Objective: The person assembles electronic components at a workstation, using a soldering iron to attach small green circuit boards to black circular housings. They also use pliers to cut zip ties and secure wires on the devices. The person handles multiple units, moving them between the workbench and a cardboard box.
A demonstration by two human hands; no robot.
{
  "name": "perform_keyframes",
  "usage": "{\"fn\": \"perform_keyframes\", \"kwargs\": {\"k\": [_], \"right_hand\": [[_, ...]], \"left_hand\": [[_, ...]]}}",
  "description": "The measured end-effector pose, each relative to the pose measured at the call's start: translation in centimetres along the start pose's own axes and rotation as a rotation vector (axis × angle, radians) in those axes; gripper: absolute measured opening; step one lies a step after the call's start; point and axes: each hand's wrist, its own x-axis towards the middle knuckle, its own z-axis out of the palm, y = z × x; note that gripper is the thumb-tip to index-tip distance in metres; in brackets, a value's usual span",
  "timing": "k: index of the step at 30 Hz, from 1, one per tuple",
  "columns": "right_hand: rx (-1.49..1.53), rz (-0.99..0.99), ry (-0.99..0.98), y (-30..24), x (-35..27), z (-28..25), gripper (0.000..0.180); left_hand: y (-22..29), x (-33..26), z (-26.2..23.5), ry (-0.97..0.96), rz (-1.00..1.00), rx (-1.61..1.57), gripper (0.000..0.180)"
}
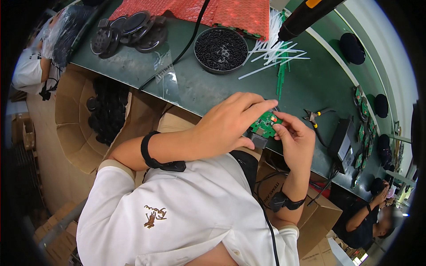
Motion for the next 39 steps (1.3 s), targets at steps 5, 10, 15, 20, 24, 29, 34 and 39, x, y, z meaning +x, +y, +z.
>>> {"fn": "perform_keyframes", "kwargs": {"k": [5,10,15,20,24,29,34,39], "right_hand": [[-0.31,-0.117,-0.036,-1.8,0.1,-0.2,0.027],[-0.512,-0.281,0.016,-1.7,-0.4,0.2,0.034],[-0.25,-0.455,-0.019,-0.2,-0.8,-0.4,0.046],[-0.27,-0.478,0.182,-0.5,0.0,1.4,0.033],[-0.226,-0.483,0.249,-0.6,0.3,2.2,0.026],[-0.133,-0.451,0.283,-0.2,0.6,2.5,0.024],[-0.147,-0.44,0.296,-0.6,0.4,2.5,0.023],[-0.143,-0.438,0.3,-0.4,0.3,2.4,0.023]], "left_hand": [[-0.8,-0.1,0.0,-0.042,0.088,0.082,0.071],[-0.6,0.0,-0.4,-0.1,0.103,0.208,0.062],[-1.4,0.2,0.0,0.085,0.11,0.11,0.051],[-1.1,1.9,-0.7,0.127,0.067,0.024,0.037],[-1.5,2.2,-0.4,0.199,0.115,0.091,0.031],[-1.5,2.2,0.4,0.208,0.032,-0.007,0.029],[-1.3,2.3,0.7,0.259,0.087,0.046,0.028],[-0.5,2.4,0.4,0.221,0.049,0.067,0.03]]}}
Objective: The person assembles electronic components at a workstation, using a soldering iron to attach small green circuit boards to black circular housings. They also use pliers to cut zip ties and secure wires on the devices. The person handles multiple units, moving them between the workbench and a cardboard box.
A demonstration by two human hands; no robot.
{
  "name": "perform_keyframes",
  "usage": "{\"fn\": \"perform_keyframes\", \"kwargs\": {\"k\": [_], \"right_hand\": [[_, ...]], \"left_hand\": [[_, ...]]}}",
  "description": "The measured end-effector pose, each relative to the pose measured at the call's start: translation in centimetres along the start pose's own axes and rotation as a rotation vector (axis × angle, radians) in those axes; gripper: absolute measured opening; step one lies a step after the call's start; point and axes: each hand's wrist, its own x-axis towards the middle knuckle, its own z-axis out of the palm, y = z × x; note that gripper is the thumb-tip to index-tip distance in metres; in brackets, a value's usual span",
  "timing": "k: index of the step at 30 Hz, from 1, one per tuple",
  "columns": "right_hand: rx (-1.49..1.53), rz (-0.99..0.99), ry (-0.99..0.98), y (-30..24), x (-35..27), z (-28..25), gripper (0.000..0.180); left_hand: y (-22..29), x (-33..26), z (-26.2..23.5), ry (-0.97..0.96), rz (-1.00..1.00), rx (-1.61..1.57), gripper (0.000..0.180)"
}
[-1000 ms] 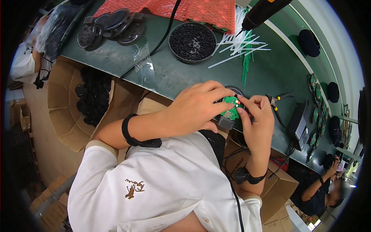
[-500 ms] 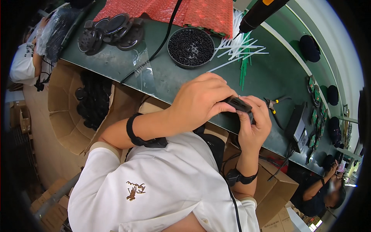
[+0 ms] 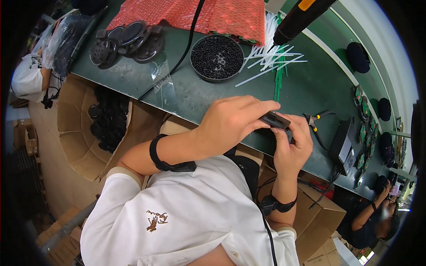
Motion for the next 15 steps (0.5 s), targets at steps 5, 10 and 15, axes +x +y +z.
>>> {"fn": "perform_keyframes", "kwargs": {"k": [5,10,15], "right_hand": [[-0.008,-0.019,0.006,0.09,-0.2,-0.12,0.025],[-0.018,-0.022,0.028,0.25,-0.42,0.0,0.025],[-0.011,-0.014,0.027,0.23,-0.47,-0.01,0.024]], "left_hand": [[-0.22,0.05,0.1,0.025,0.086,-0.013,0.031],[0.14,-0.05,0.34,0.057,0.08,-0.005,0.032],[0.02,-0.13,0.36,0.042,0.072,-0.008,0.033]]}}
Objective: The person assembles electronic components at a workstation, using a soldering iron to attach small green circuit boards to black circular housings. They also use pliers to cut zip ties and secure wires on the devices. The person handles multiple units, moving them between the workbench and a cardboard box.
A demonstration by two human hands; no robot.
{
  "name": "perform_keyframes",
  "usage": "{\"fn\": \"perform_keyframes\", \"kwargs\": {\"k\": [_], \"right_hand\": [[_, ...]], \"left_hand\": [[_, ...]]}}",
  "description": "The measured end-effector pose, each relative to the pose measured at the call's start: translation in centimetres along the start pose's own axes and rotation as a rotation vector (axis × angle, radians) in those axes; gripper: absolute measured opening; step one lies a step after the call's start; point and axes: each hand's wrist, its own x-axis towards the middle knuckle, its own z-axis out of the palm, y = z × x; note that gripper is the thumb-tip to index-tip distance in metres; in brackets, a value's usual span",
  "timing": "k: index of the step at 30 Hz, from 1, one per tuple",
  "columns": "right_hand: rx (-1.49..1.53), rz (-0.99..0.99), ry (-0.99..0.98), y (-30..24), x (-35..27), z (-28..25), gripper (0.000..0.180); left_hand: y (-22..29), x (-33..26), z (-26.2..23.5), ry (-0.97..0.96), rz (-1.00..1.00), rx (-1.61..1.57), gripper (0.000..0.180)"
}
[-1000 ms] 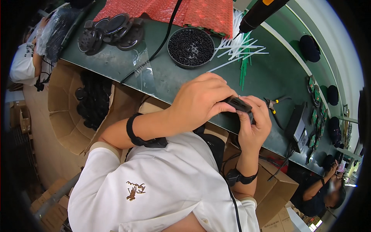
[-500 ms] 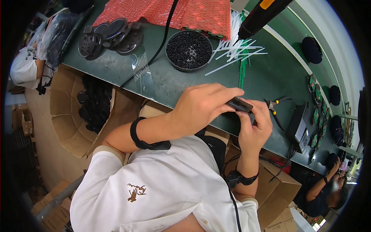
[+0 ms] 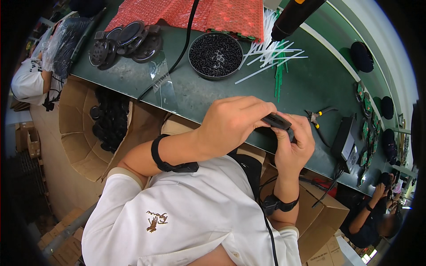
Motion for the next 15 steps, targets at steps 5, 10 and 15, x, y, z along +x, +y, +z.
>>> {"fn": "perform_keyframes", "kwargs": {"k": [5,10,15], "right_hand": [[-0.014,-0.016,0.003,0.08,-0.02,-0.02,0.023],[-0.023,-0.031,0.004,-0.08,0.03,0.02,0.023],[0.005,-0.042,-0.016,0.29,0.07,-0.21,0.022]], "left_hand": [[0.21,0.09,0.1,0.01,-0.009,-0.017,0.034],[0.21,0.13,-0.05,-0.007,-0.017,-0.022,0.033],[0.16,0.3,-0.14,-0.016,-0.035,-0.053,0.029]]}}
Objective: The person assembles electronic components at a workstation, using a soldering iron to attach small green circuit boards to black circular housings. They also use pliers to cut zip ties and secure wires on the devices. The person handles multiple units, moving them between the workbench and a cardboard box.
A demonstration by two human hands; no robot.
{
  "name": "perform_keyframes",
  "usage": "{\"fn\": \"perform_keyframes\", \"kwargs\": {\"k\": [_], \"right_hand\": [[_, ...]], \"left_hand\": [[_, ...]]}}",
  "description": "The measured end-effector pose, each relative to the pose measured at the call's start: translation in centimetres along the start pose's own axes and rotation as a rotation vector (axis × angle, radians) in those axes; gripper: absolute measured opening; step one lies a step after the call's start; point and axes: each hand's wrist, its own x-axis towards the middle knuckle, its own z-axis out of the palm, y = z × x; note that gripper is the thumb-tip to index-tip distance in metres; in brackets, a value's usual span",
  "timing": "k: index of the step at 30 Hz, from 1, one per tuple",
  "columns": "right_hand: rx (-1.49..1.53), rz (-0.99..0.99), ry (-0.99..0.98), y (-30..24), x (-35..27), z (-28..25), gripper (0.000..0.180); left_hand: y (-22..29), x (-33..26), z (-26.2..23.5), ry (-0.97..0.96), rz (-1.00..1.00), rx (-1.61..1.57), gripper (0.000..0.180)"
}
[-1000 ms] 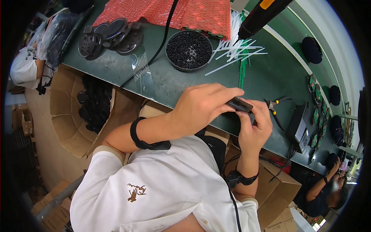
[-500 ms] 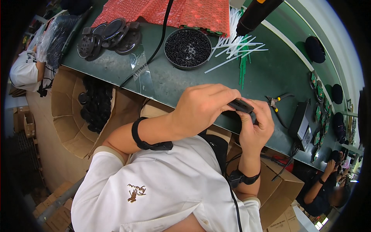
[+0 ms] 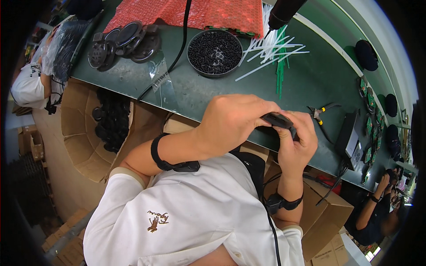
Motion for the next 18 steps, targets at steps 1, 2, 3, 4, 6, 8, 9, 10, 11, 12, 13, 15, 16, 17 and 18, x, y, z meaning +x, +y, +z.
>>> {"fn": "perform_keyframes", "kwargs": {"k": [1,2,3,4,6,8,9,10,11,12,13,15,16,17,18], "right_hand": [[0.009,0.003,-0.007,-0.02,0.13,-0.05,0.022],[0.018,0.005,-0.014,-0.06,0.28,-0.11,0.023],[0.027,0.006,-0.021,-0.09,0.4,-0.13,0.023],[0.033,0.014,-0.022,-0.06,0.4,-0.12,0.023],[0.045,0.028,-0.024,-0.03,0.36,-0.09,0.024],[0.056,0.035,-0.027,-0.06,0.33,-0.13,0.024],[0.061,0.038,-0.031,-0.08,0.32,-0.15,0.024],[0.056,0.033,-0.034,-0.07,0.29,-0.19,0.024],[0.051,0.029,-0.038,-0.05,0.26,-0.23,0.024],[0.046,0.025,-0.041,-0.03,0.22,-0.25,0.024],[0.048,0.016,-0.041,-0.04,0.22,-0.22,0.024],[0.052,-0.003,-0.042,-0.11,0.24,-0.17,0.025],[0.052,-0.01,-0.04,-0.06,0.22,-0.16,0.025],[0.053,-0.018,-0.039,0.03,0.18,-0.15,0.024],[0.053,-0.026,-0.037,0.1,0.15,-0.13,0.024]], "left_hand": [[0.03,0.06,-0.01,0.003,-0.01,-0.008,0.028],[0.06,0.1,-0.02,0.006,-0.02,-0.016,0.028],[0.06,0.18,-0.05,0.011,-0.029,-0.022,0.027],[-0.01,0.21,-0.07,0.007,-0.027,-0.02,0.027],[-0.17,0.19,-0.14,0.0,-0.024,-0.014,0.028],[-0.14,0.18,-0.28,-0.012,-0.025,-0.002,0.028],[-0.1,0.15,-0.34,-0.017,-0.027,0.004,0.028],[-0.07,0.1,-0.38,-0.025,-0.031,0.009,0.028],[-0.05,0.04,-0.41,-0.033,-0.035,0.015,0.029],[-0.05,-0.04,-0.41,-0.042,-0.04,0.02,0.029],[-0.1,-0.13,-0.36,-0.042,-0.04,0.015,0.029],[-0.21,-0.33,-0.29,-0.044,-0.04,0.006,0.03],[-0.17,-0.36,-0.33,-0.05,-0.046,0.004,0.031],[-0.11,-0.38,-0.39,-0.056,-0.051,0.002,0.031],[-0.07,-0.37,-0.43,-0.062,-0.055,0.0,0.031]]}}
